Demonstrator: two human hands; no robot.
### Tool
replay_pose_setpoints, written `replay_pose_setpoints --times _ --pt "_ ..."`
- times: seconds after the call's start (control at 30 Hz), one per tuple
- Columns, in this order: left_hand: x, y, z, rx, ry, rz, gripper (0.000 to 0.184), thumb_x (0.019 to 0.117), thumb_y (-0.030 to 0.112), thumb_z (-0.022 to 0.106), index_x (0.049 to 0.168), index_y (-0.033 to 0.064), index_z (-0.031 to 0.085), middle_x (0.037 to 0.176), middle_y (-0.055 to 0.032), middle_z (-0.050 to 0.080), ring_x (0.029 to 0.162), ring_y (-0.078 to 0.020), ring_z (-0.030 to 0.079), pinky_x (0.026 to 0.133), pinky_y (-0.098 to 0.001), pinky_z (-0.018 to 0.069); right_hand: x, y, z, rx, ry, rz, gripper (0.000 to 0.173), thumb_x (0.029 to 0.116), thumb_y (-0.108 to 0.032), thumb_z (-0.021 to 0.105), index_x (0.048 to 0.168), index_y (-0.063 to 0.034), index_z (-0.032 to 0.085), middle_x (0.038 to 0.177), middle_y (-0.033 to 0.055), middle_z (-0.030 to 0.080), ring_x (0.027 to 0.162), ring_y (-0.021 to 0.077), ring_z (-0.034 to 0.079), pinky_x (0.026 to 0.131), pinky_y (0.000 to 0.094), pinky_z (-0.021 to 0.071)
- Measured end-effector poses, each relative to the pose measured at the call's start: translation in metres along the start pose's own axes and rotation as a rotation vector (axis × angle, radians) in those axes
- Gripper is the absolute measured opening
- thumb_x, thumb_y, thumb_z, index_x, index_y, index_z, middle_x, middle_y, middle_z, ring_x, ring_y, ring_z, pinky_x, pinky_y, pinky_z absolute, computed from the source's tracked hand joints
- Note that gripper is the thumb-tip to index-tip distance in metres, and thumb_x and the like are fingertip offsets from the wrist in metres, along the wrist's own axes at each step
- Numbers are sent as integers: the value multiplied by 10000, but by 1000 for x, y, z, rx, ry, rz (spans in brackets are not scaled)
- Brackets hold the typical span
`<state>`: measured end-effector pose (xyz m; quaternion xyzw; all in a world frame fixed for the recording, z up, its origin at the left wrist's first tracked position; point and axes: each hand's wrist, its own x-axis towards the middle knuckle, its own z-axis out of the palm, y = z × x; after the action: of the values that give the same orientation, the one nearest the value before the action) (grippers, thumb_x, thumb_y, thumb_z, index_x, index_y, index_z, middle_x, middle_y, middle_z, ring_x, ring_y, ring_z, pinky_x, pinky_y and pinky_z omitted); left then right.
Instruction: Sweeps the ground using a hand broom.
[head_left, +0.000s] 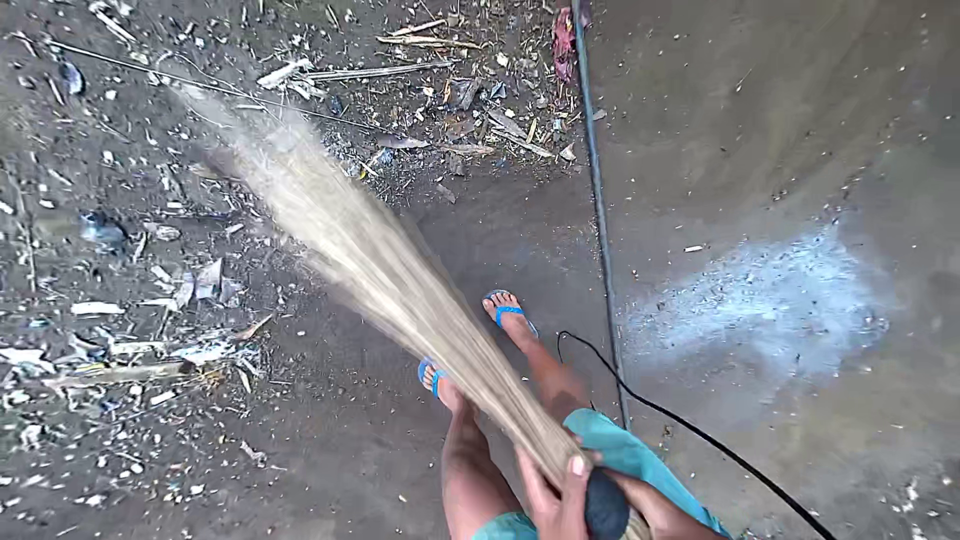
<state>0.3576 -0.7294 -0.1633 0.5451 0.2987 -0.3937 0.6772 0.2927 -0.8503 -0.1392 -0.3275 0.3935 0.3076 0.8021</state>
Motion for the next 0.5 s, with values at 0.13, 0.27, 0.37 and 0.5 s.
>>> replay_pose_setpoints --times 0.13,0.27,0.37,0.5 --pt "25 -10 -2 121 -267 -68 499 1029 208 441 1422 -100 427 1329 -187 604 1118 -192 651 901 -368 565 -9 -20 -12 -83 419 -83 534 770 -6 705 1259 -2 490 928 83 715 697 213 714 632 393 637" --pt "52 -21 -38 -77 -94 -92 388 1029 147 385 1332 -57 515 1261 -187 657 1051 -246 692 848 -384 579 74 -49 -31 -400 883 136 444 743 -151 745 1116 -1 556 745 88 705 620 220 711 589 400 621" --pt "74 -41 -94 -193 124 -158 346 1062 147 350 1266 -43 554 1116 -153 687 866 -200 708 735 -324 590 157 -54 13 -679 838 338 647 776 -310 831 1248 10 527 970 158 685 849 293 706 786 525 583" --pt "63 30 -146 52 248 -394 379 1098 33 263 1428 -109 384 1268 -204 576 1069 -135 597 948 -269 507 233 -50 181 -889 370 390 877 780 -341 852 1426 20 381 1147 196 643 1036 317 675 897 521 559"
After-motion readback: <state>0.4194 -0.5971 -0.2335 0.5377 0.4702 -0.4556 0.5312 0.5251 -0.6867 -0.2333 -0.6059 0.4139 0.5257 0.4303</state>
